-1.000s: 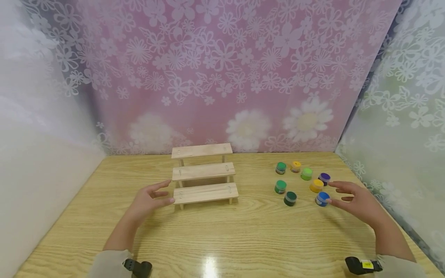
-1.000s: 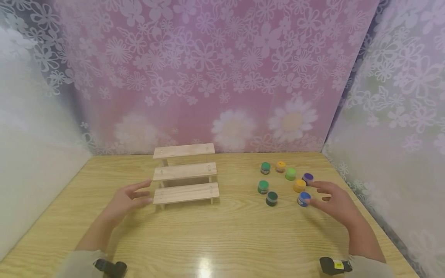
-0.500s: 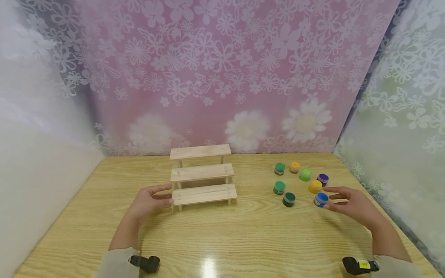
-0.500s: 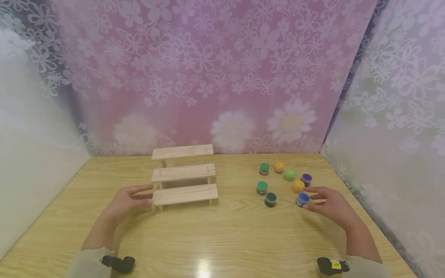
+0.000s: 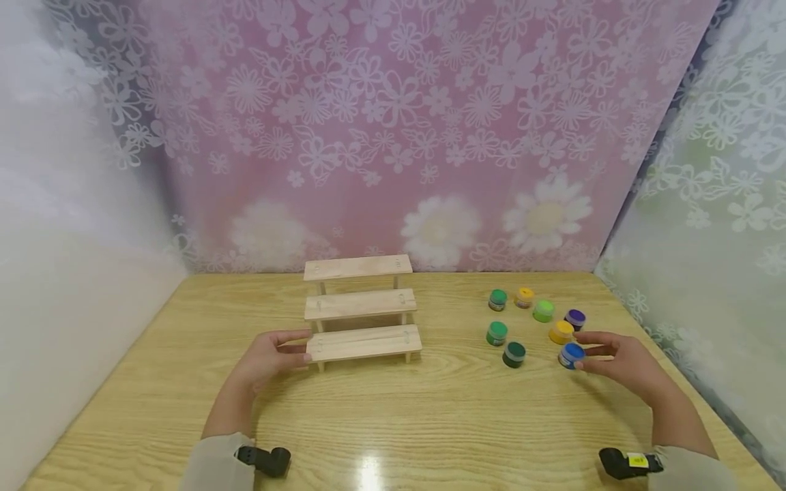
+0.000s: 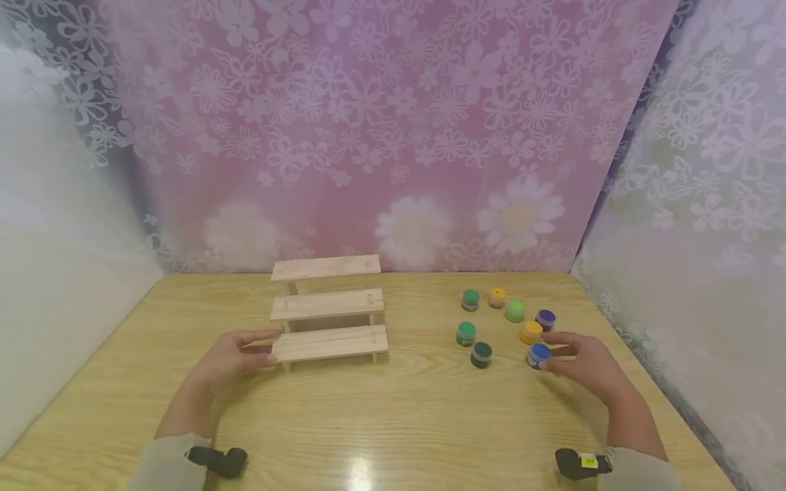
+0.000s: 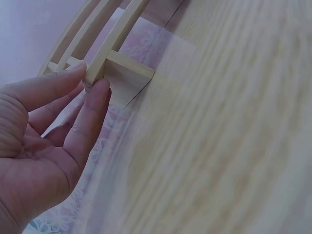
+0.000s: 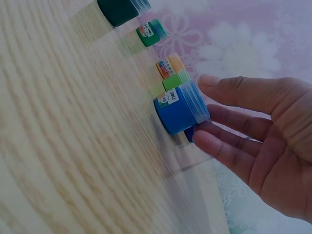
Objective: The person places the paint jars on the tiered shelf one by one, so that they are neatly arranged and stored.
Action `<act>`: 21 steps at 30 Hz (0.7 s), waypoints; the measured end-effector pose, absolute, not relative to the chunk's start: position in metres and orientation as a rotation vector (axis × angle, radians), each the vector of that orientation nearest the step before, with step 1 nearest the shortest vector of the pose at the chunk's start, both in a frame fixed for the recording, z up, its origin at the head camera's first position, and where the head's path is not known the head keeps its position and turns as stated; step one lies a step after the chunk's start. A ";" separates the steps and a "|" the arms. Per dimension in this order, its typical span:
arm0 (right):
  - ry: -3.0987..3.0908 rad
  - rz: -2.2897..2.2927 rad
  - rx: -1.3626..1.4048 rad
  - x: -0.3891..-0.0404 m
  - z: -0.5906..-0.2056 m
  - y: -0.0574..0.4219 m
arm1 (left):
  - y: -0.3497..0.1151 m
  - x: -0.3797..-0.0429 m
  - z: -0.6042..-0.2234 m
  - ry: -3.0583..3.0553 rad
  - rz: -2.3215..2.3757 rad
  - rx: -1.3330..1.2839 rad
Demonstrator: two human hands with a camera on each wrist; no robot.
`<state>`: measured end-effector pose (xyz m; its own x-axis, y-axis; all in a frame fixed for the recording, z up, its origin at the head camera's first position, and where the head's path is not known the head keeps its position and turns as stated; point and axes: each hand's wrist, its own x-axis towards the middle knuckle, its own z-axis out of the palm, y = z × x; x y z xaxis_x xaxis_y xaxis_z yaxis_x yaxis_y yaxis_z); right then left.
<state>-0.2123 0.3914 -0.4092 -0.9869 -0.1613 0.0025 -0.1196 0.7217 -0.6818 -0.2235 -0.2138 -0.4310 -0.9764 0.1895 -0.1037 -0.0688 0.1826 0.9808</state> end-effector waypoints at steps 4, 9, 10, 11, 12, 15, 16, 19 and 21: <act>2.840 -1.156 -0.229 -0.213 -0.410 0.391 | -0.213 -0.226 -0.432 2.259 1.872 0.098; 2.842 -1.133 -0.228 -0.217 -0.412 0.393 | -0.215 -0.229 -0.435 2.240 1.883 0.085; 2.844 -1.126 -0.230 -0.218 -0.413 0.394 | -0.216 -0.229 -0.436 2.234 1.887 0.091; 2.844 -1.119 -0.235 -0.219 -0.413 0.396 | -0.216 -0.229 -0.436 2.225 1.894 0.089; 2.843 -1.115 -0.240 -0.220 -0.414 0.397 | -0.216 -0.230 -0.436 2.219 1.902 0.089; 2.841 -1.105 -0.254 -0.222 -0.417 0.400 | -0.218 -0.230 -0.438 2.206 1.912 0.116; 2.836 -1.107 -0.255 -0.223 -0.418 0.401 | -0.218 -0.230 -0.438 2.201 1.916 0.125; 2.825 -1.125 -0.248 -0.224 -0.422 0.403 | -0.219 -0.229 -0.438 2.190 1.922 0.141; 2.819 -1.141 -0.240 -0.226 -0.424 0.404 | -0.219 -0.229 -0.437 2.186 1.927 0.140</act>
